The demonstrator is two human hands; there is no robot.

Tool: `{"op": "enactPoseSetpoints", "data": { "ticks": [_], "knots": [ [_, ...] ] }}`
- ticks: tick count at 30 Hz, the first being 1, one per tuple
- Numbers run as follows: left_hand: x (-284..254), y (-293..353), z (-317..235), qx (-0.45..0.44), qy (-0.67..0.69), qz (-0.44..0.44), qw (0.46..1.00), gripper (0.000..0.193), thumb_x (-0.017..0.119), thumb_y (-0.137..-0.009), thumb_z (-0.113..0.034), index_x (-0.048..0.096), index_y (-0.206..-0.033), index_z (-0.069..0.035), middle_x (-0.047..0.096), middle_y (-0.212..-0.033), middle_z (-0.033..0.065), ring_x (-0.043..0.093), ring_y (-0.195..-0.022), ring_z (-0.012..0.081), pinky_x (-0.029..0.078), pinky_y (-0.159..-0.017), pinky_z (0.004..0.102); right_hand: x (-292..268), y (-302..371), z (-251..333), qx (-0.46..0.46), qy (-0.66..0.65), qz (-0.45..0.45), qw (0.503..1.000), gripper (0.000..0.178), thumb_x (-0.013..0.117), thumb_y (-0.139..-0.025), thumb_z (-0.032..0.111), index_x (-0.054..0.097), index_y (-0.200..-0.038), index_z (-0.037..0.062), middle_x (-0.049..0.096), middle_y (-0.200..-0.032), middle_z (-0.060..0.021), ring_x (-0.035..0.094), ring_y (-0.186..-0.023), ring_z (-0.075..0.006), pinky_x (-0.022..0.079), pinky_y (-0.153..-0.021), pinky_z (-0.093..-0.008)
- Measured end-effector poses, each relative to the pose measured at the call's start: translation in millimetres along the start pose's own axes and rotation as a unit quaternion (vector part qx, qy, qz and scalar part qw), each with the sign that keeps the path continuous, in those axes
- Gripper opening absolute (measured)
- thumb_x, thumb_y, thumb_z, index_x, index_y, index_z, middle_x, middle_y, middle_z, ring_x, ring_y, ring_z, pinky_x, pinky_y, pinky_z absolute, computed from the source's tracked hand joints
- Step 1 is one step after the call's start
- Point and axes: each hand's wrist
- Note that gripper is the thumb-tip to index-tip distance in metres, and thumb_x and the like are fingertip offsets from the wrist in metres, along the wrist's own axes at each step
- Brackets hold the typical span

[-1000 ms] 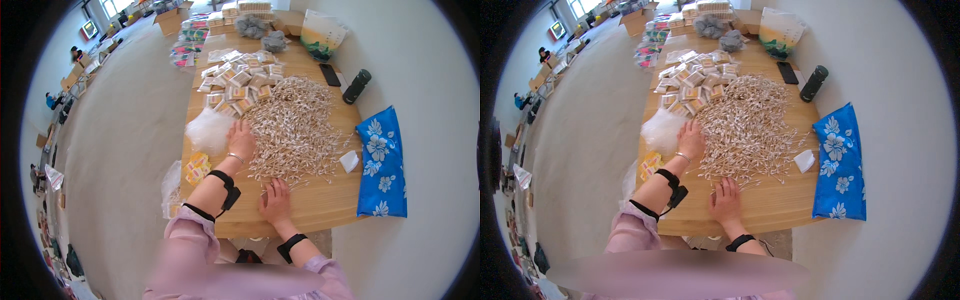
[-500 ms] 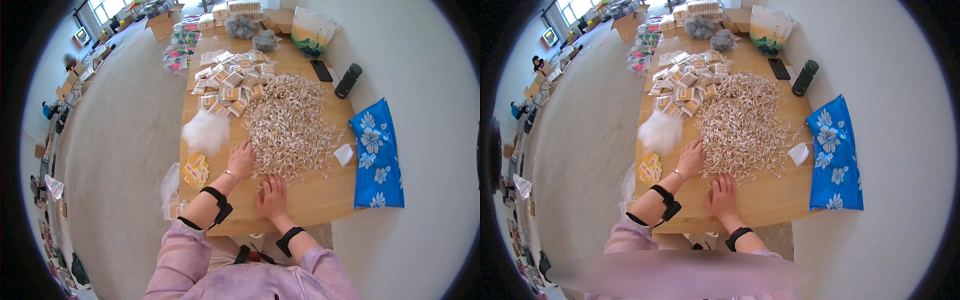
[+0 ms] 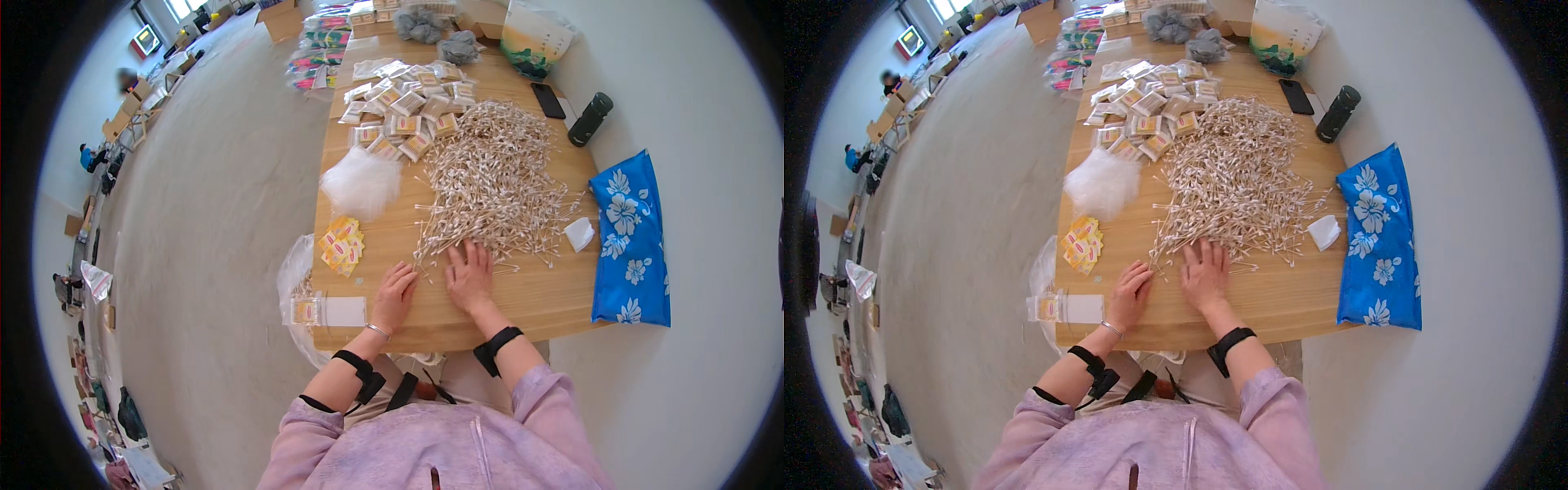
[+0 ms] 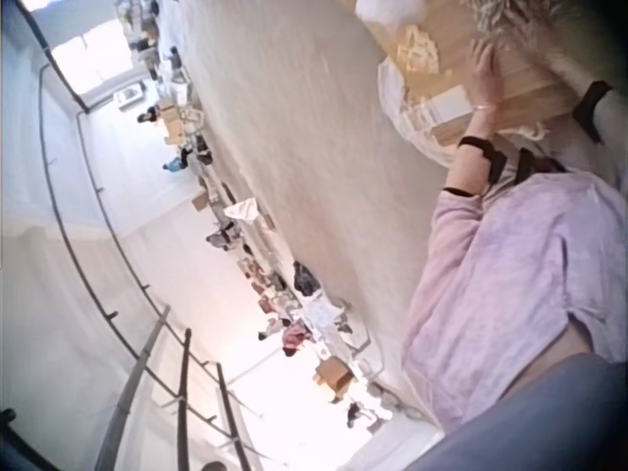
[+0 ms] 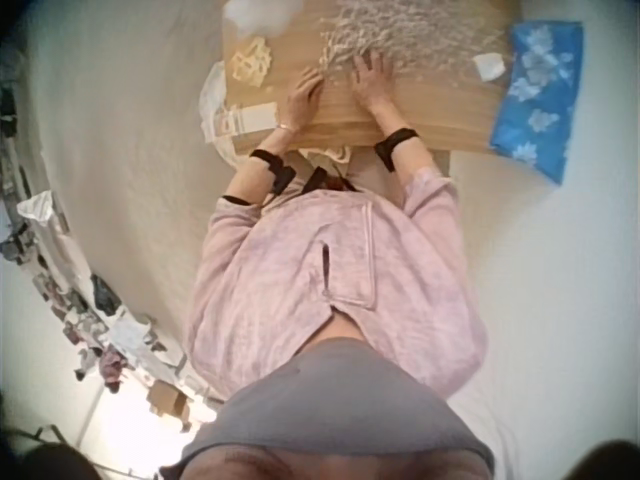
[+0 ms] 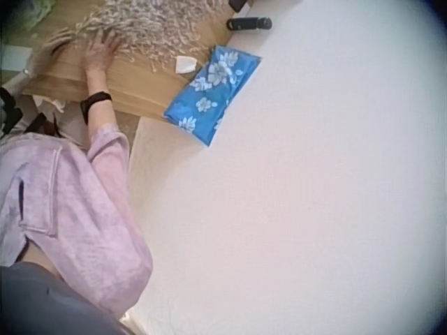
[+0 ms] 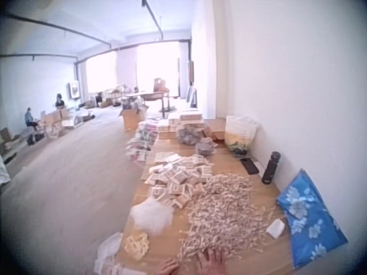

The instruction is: The person is manually counting, aligning, and packaging cotton swabs into small plastic bags.

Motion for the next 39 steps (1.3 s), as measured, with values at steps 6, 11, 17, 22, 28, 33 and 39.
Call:
{"op": "enactPoseSetpoints", "data": {
  "ticks": [6,11,17,22,28,33,39],
  "knots": [
    [-10,-12,-29,-0.116,0.041,-0.023,0.992,0.038,0.071,-0.078,-0.016,0.058,-0.113,-0.005,0.059,-0.108,0.0145,0.053,-0.106,0.0324,0.043,-0.091,0.0409,-5,-6,-5,0.074,0.049,-0.06,0.994,0.041,0.06,-0.081,0.024,0.056,-0.121,0.0154,0.038,-0.136,-0.0154,0.029,-0.13,-0.0349,0.02,-0.11,-0.0514],
    [10,-27,-46,-0.106,-0.139,-0.08,0.981,0.036,0.069,-0.078,-0.015,0.058,-0.112,-0.008,0.058,-0.102,0.0138,0.053,-0.099,0.031,0.041,-0.088,0.0392,-5,10,19,0.016,0.005,-0.075,0.997,0.042,0.065,-0.077,0.019,0.058,-0.117,0.0145,0.043,-0.131,-0.0131,0.036,-0.124,-0.0329,0.027,-0.106,-0.047],
    [5,8,-2,-0.059,-0.022,-0.05,0.997,0.028,0.067,-0.078,-0.007,0.063,-0.106,-0.008,0.059,-0.098,0.0112,0.053,-0.095,0.0301,0.042,-0.086,0.0389,-3,14,0,0.049,0.02,-0.065,0.996,0.039,0.064,-0.075,0.017,0.06,-0.114,0.0161,0.05,-0.125,-0.007,0.039,-0.121,-0.03,0.028,-0.105,-0.0468],
    [-6,21,-10,-0.059,0.018,-0.046,0.997,0.021,0.065,-0.079,-0.006,0.064,-0.1,-0.006,0.059,-0.097,0.0118,0.054,-0.096,0.0309,0.045,-0.084,0.0386,-13,11,18,-0.111,-0.052,-0.051,0.991,0.034,0.063,-0.075,0.013,0.063,-0.109,0.0161,0.052,-0.123,-0.0052,0.042,-0.119,-0.0269,0.032,-0.102,-0.0423],
    [-10,20,-22,-0.047,-0.024,-0.074,0.996,0.016,0.065,-0.08,-0.008,0.066,-0.096,-0.007,0.06,-0.094,0.0111,0.055,-0.093,0.0305,0.044,-0.084,0.0391,4,19,9,-0.04,-0.061,0.018,0.997,0.034,0.064,-0.077,0.015,0.063,-0.111,0.0156,0.052,-0.122,-0.0051,0.043,-0.117,-0.0265,0.035,-0.099,-0.0406],
    [-16,26,-17,-0.023,-0.054,-0.063,0.996,0.015,0.066,-0.08,-0.01,0.067,-0.096,-0.008,0.062,-0.091,0.0091,0.057,-0.087,0.0293,0.046,-0.078,0.0388,-16,24,38,-0.073,-0.097,-0.019,0.992,0.031,0.068,-0.075,0.018,0.065,-0.105,0.0128,0.055,-0.116,-0.0051,0.046,-0.112,-0.0258,0.038,-0.096,-0.0408],
    [-10,21,-20,-0.018,-0.033,-0.07,0.997,0.01,0.067,-0.08,-0.012,0.068,-0.089,-0.009,0.063,-0.087,0.0076,0.058,-0.085,0.0283,0.046,-0.076,0.0384,-9,16,23,-0.193,-0.05,-0.024,0.98,0.023,0.069,-0.071,0.019,0.068,-0.093,0.0127,0.06,-0.1,-0.0025,0.051,-0.103,-0.0242,0.042,-0.09,-0.039]
  ]
}}
Point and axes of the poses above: each hand's wrist, its own y-axis away from the middle knuckle, its own x-axis out of the palm, z = x × y
